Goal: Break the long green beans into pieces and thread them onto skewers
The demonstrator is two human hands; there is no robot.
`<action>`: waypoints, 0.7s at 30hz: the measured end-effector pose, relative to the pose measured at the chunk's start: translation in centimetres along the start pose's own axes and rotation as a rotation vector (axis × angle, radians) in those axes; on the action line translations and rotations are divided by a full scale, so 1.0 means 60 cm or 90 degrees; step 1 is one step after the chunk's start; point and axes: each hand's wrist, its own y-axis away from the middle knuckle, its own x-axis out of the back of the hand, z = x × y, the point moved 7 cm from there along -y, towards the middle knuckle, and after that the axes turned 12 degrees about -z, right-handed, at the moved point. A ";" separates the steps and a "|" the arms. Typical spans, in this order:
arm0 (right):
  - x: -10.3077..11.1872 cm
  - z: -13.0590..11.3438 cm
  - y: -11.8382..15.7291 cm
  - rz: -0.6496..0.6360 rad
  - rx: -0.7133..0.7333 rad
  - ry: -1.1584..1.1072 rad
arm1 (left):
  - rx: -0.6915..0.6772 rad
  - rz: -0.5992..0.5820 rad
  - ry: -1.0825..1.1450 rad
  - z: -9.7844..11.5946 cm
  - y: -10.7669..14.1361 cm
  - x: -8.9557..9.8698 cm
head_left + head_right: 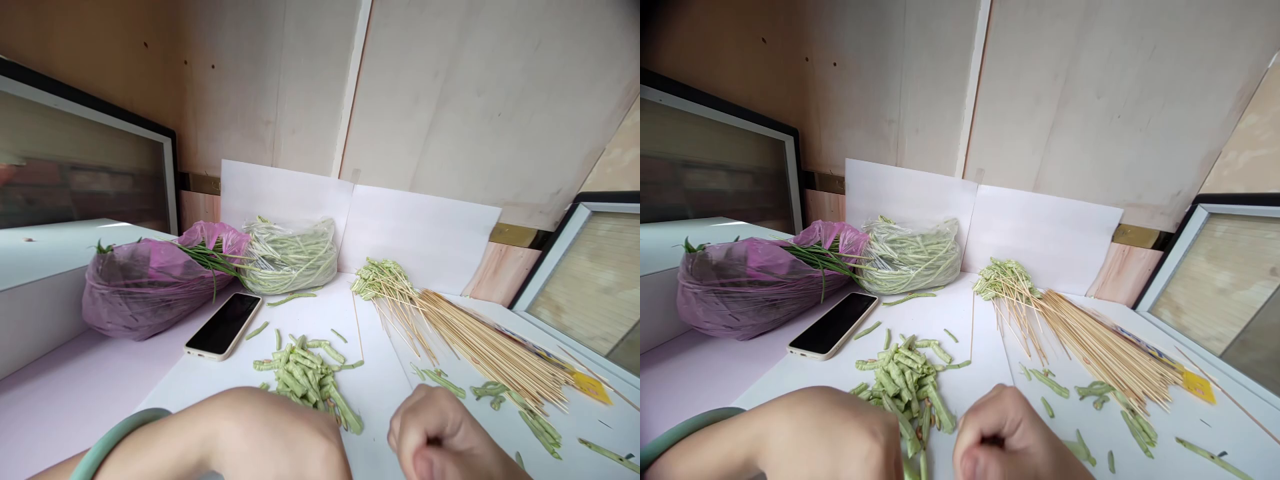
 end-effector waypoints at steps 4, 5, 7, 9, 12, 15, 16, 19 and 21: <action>0.050 0.020 -0.009 0.165 -0.049 -0.001 | 0.265 0.107 -0.235 -0.038 0.023 0.049; 0.054 0.028 -0.010 0.188 -0.078 0.004 | 0.336 0.117 -0.295 -0.049 0.030 0.058; 0.054 0.042 -0.013 0.201 -0.117 0.022 | 0.433 0.112 -0.372 -0.069 0.040 0.067; 0.049 0.051 -0.017 0.204 -0.123 0.043 | 0.460 0.103 -0.393 -0.080 0.044 0.069; 0.048 0.059 -0.021 0.248 -0.087 0.043 | 0.455 0.122 -0.405 -0.078 0.045 0.072; 0.050 0.068 -0.022 0.312 -0.029 -0.020 | 0.454 0.189 -0.413 -0.068 0.044 0.080; 0.049 0.070 -0.022 0.325 -0.016 -0.032 | 0.445 0.211 -0.403 -0.065 0.042 0.080; 0.042 0.069 -0.021 0.347 0.012 -0.003 | 0.383 0.246 -0.326 -0.058 0.029 0.069; 0.036 0.057 -0.018 0.357 0.064 0.053 | 0.329 0.256 -0.239 -0.057 0.016 0.055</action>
